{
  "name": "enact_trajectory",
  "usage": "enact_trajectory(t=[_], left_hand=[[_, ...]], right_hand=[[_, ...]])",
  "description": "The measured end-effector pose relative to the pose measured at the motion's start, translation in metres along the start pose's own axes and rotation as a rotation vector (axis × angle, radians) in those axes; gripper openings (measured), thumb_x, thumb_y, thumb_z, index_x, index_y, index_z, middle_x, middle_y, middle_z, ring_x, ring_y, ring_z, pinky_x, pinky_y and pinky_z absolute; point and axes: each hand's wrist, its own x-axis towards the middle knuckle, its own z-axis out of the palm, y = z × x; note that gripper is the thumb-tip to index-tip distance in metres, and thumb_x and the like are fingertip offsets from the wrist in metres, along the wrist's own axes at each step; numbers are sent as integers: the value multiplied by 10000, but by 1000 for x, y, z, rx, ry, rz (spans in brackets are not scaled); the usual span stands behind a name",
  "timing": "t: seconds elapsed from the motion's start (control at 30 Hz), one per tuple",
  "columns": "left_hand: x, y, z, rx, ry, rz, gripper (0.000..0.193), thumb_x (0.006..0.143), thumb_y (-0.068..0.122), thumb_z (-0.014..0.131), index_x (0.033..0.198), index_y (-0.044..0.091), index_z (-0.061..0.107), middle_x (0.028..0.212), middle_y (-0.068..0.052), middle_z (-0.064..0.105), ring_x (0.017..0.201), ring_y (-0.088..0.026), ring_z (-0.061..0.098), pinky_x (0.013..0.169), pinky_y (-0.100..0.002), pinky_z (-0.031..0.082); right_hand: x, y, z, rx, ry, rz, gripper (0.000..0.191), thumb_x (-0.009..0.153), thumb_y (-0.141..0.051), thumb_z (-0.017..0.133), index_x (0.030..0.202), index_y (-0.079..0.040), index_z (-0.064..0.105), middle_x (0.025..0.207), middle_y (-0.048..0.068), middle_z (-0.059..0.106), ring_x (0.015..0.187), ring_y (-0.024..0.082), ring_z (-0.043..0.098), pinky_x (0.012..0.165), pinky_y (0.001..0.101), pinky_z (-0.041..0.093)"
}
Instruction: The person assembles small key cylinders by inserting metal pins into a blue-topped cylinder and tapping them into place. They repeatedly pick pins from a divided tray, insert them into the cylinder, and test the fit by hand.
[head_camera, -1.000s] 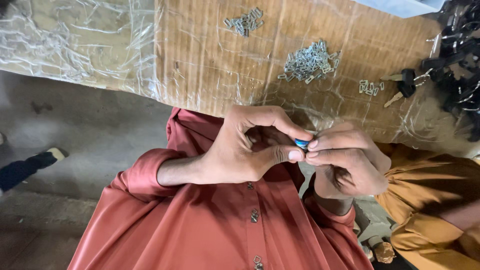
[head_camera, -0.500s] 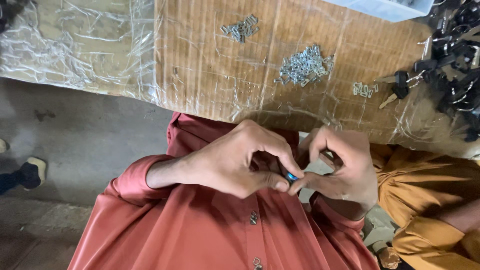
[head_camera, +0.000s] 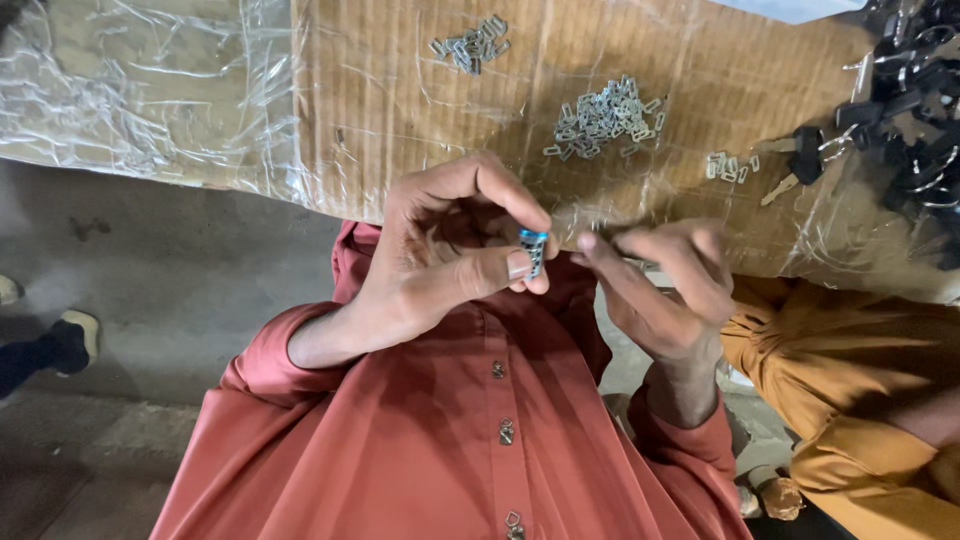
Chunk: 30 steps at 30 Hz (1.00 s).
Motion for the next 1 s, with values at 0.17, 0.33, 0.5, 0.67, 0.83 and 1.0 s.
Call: enact_trajectory(t=[0.17, 0.33, 0.5, 0.67, 0.83, 1.0], left_hand=[[-1, -17, 1, 115, -45, 110, 173, 1082, -20, 719, 1242, -38, 656, 1112, -125, 721, 944, -156, 765, 845, -252, 656], [-12, -23, 6, 178, -37, 111, 191, 1078, -42, 717, 1261, -18, 667, 1209, -133, 723, 1051, -181, 772, 918, -270, 678], [-15, -18, 10, 190, -19, 101, 195, 1072, -63, 712, 1258, -20, 672, 1218, -137, 728, 1055, -180, 774, 918, -261, 666], [-11, -19, 13, 266, -31, 138, 212, 1064, -81, 716, 1261, -16, 672, 1204, -132, 731, 1054, -174, 777, 929, -252, 663], [-9, -20, 22, 275, -44, 145, 229, 1050, -102, 724, 1258, -19, 677, 1179, -116, 731, 1068, -149, 748, 971, -252, 647], [-15, -17, 32, 348, -18, 151, 246, 1027, -103, 732, 1250, -7, 691, 1151, -100, 729, 1055, -137, 736, 965, -230, 625]], right_hand=[[-16, 7, 8, 163, 36, 129, 187, 961, 59, 820, 1084, -80, 798, 979, 37, 712, 815, 153, 647, 668, 262, 500], [-17, 7, 11, 210, 172, 171, 149, 1000, 95, 781, 1117, 8, 752, 1041, 129, 722, 807, 155, 719, 636, 257, 548], [-18, 6, -6, 354, 166, 200, 155, 1000, 110, 781, 1128, 35, 737, 1005, 163, 731, 798, 164, 733, 633, 223, 559], [-11, 12, -17, 753, 139, 262, 195, 913, 130, 680, 1070, 14, 666, 1033, 180, 722, 880, 191, 779, 718, 267, 639], [3, -4, -10, 763, 203, -106, 208, 825, 175, 666, 998, 60, 659, 1067, 173, 709, 920, 225, 756, 707, 289, 620], [5, -49, -15, 262, 261, 108, 166, 876, 188, 721, 937, 35, 703, 964, 152, 686, 857, 254, 724, 728, 336, 592]])
